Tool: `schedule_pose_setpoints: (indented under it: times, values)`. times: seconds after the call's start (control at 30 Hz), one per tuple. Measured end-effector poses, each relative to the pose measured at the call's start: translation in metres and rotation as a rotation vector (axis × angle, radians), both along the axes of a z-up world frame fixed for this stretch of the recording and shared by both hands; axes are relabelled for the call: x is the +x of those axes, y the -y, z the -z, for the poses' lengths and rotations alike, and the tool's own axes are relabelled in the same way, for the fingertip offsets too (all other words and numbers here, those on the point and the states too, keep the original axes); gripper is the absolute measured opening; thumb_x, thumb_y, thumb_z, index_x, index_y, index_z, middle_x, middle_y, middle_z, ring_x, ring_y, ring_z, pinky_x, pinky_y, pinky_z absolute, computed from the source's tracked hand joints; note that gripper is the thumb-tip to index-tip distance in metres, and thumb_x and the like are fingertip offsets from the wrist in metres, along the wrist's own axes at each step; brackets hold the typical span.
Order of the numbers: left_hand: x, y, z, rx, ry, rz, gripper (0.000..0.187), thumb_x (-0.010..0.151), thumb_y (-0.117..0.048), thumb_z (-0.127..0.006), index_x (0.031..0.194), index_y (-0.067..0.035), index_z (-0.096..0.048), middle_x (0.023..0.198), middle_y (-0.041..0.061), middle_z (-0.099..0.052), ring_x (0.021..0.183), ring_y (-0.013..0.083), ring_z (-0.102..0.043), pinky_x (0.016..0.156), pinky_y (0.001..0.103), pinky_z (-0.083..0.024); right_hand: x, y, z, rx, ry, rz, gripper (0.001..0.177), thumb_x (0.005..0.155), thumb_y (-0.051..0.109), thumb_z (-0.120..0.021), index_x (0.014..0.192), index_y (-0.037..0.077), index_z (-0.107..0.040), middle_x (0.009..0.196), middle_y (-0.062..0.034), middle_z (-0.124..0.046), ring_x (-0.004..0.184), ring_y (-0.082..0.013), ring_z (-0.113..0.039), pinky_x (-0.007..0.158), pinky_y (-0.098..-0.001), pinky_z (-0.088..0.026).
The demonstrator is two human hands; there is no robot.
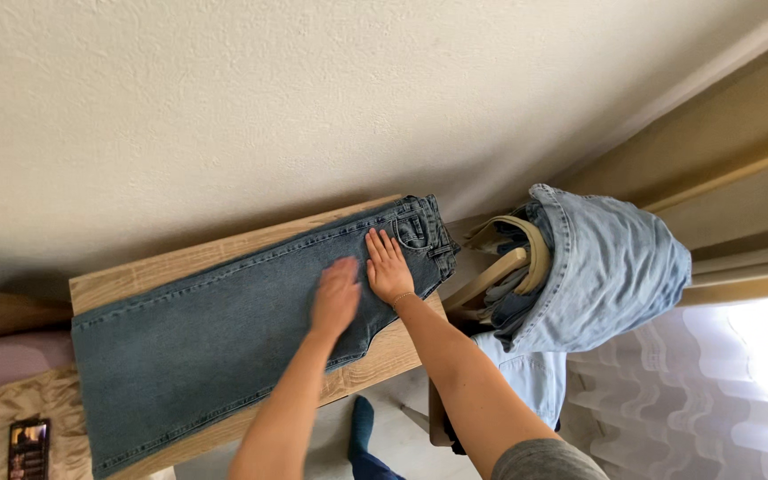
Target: The person folds a pair of blue jeans on top of a small wooden dresser by laying them flat, smoothing the fabric with their hands, and then folding one leg over the other.
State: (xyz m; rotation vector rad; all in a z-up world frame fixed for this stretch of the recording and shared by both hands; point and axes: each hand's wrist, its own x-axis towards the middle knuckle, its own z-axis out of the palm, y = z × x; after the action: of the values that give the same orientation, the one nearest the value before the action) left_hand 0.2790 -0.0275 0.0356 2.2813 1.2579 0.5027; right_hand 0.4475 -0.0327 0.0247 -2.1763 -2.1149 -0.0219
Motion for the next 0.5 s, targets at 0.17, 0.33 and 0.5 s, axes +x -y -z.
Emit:
schedule_pose_setpoints:
  times: [0.17,0.33,0.5]
  values:
    - [0.036,-0.023,0.051,0.237,-0.04,0.048,0.056,0.107,-0.032,-0.036,0.16,-0.012,-0.035,0.166,0.007,-0.036,0.153,0.0238,-0.032,0.125,0.046,-0.02,0.004,0.001,-0.002,0.032,-0.006,-0.037,0.067,0.1,0.025,-0.04,0.163,0.009,-0.024,0.172,-0.0089,-0.019,0.158,-0.0292,-0.016,0.128,-0.0453,-0.015]
    - [-0.028,-0.031,0.019,0.166,-0.192,-0.048,0.062,0.104,-0.03,-0.039,0.163,-0.014,-0.03,0.169,0.005,-0.029,0.154,0.0223,-0.029,0.127,0.046,-0.017,0.003,-0.002,0.006,0.065,-0.001,-0.041,0.068,0.099,0.025,-0.041,0.163,0.009,-0.025,0.171,-0.0092,-0.021,0.157,-0.0293,-0.019,0.128,-0.0461,-0.016]
    - [-0.108,-0.035,0.014,0.101,-0.344,-0.171,0.064,0.104,-0.031,-0.035,0.165,-0.014,-0.024,0.172,0.005,-0.021,0.158,0.0195,-0.019,0.129,0.042,-0.009,0.001,0.001,0.001,0.012,0.019,-0.008,0.067,0.101,0.027,-0.041,0.163,0.009,-0.024,0.172,-0.0081,-0.022,0.158,-0.0269,-0.018,0.129,-0.0436,-0.014]
